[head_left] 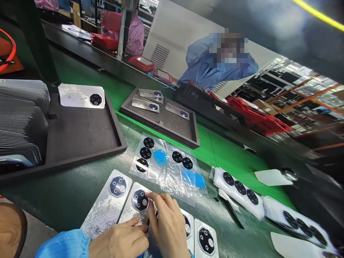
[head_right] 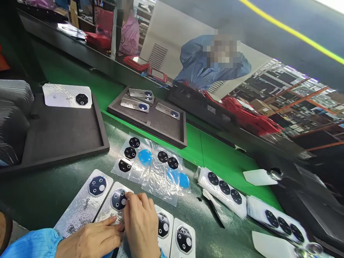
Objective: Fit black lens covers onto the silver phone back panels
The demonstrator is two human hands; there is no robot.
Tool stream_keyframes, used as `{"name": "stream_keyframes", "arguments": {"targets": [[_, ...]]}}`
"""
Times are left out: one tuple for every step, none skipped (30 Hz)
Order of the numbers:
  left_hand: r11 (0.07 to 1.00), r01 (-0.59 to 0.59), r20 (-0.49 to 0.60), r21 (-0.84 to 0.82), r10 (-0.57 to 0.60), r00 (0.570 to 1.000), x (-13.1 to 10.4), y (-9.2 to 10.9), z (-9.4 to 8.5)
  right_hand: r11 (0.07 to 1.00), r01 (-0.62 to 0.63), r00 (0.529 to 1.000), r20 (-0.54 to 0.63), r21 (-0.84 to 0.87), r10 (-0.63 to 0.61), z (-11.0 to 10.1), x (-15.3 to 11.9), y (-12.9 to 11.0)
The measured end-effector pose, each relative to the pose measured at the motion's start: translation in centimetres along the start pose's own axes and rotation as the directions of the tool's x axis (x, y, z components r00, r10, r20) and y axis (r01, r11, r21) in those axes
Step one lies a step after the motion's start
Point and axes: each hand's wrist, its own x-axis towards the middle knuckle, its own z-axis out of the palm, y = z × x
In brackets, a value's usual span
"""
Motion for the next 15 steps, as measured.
{"name": "stream_keyframes", "arguments": {"targets": [[1.0,-0.004,0.006,0.005,0.004,1.0,-0.1,-0.1,0.1,1.0,-0.017,1.0,0.007,0.016,0.017,-0.3,0.2,0.2],[1.0,-0.005,0.007,0.007,0.005,1.0,-0.2,-0.1,0.2,0.998,-0.03,0.999,0.017,0.051,0.029,-0.4,0.5,0.4],[1.0,-0.006,0.005,0.006,0.006,1.0,-0.3,-0.1,0.2,0.994,-0.038,0.999,0.027,0.103,0.035,-0.5,0.8,0.6],[1.0,-0.009,0.007,0.002,0.009,1.0,-0.3,-0.2,0.2,0.985,-0.04,0.999,0.036,0.165,0.034,-0.5,1.2,0.7],[1.0,-0.009,0.001,0.001,0.009,1.0,-0.3,-0.2,0.2,0.973,-0.039,0.999,0.043,0.227,0.03,-0.3,1.6,0.8],[1.0,-0.008,-0.001,-0.003,0.008,1.0,-0.3,-0.2,0.2,0.959,-0.04,0.998,0.05,0.281,0.027,0.0,1.9,0.9],[1.0,-0.007,-0.002,-0.007,0.007,1.0,-0.3,-0.2,0.1,0.946,-0.045,0.998,0.06,0.32,0.027,0.3,2.2,0.9],[1.0,-0.006,-0.001,-0.012,0.006,1.0,-0.2,-0.1,0.0,0.937,-0.054,0.997,0.072,0.344,0.031,0.7,2.5,0.9],[1.0,-0.006,0.005,-0.017,0.006,1.0,-0.2,-0.1,0.0,0.932,-0.066,0.996,0.085,0.356,0.039,1.0,2.7,0.9],[1.0,-0.006,0.012,-0.021,0.006,1.0,-0.1,-0.1,-0.1,0.929,-0.079,0.994,0.097,0.361,0.047,1.3,2.8,1.0],[1.0,-0.003,0.022,-0.022,0.004,1.0,0.0,-0.1,-0.1,0.928,-0.088,0.993,0.106,0.363,0.053,1.5,2.8,1.0],[1.0,-0.002,0.028,-0.022,0.002,1.0,0.0,0.0,-0.2,0.927,-0.092,0.992,0.111,0.363,0.055,1.6,2.8,1.0],[1.0,0.001,0.025,-0.019,0.0,1.0,0.0,0.0,-0.2,0.927,-0.093,0.992,0.113,0.364,0.056,1.7,2.8,1.1],[1.0,0.001,0.022,-0.02,0.0,1.0,0.0,0.0,-0.2,0.927,-0.092,0.992,0.113,0.364,0.054,1.7,2.8,1.2],[1.0,0.006,0.015,-0.024,-0.005,1.0,0.0,0.0,-0.1,0.927,-0.09,0.992,0.113,0.364,0.052,1.7,2.9,1.2]]}}
